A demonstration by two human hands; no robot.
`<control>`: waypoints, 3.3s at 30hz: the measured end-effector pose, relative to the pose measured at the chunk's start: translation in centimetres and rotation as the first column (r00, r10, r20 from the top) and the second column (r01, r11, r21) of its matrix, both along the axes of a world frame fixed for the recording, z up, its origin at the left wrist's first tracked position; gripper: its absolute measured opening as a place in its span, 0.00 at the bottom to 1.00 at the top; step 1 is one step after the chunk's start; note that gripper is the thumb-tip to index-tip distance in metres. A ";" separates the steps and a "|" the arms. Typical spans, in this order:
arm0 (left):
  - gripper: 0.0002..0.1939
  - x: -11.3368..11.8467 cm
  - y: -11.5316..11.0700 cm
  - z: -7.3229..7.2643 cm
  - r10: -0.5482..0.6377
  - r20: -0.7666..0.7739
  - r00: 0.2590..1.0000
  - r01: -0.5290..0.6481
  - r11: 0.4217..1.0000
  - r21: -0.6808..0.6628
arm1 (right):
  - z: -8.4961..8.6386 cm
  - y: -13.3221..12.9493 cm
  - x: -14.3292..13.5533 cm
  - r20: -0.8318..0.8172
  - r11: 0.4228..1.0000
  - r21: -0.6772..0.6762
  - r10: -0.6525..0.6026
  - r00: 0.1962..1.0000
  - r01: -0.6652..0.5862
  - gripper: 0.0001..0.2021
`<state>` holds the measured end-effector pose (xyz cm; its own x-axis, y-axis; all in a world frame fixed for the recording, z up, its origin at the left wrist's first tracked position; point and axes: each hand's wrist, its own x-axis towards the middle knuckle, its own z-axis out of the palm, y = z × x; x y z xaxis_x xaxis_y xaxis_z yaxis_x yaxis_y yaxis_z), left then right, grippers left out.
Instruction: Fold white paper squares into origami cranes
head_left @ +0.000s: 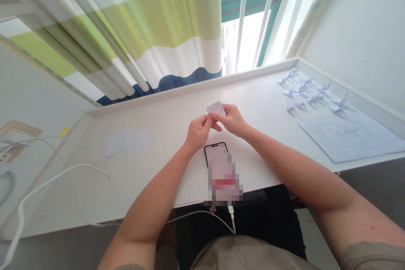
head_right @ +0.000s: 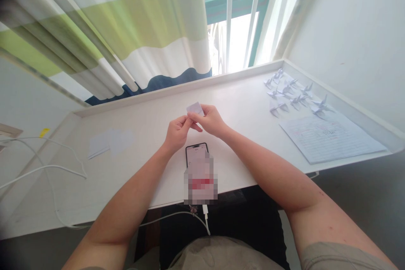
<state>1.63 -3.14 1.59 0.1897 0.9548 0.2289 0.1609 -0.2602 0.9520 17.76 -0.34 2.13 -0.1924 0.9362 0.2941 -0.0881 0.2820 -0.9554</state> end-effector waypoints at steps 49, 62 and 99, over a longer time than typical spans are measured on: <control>0.23 -1.2 1.5 -0.6 -0.045 0.185 0.982 0.046 0.999 0.000 | -0.8 1.3 1.2 0.300 0.888 0.460 -0.185 0.936 0.028 0.14; 0.23 -1.7 1.6 0.4 -0.140 0.457 0.879 0.279 0.926 -0.254 | -0.2 1.1 1.1 0.069 0.983 0.180 0.026 0.997 -0.038 0.05; 0.24 -0.8 0.7 0.3 0.025 0.225 0.974 -0.024 1.000 -0.009 | 0.6 0.5 0.9 -0.035 0.999 0.052 -0.008 0.999 0.010 0.16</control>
<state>0.87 -2.39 1.91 0.1104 0.9600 0.2575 -0.0510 -0.2533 0.9661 18.69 0.19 2.75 -0.1723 0.9212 0.3489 -0.1185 0.3323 -0.9357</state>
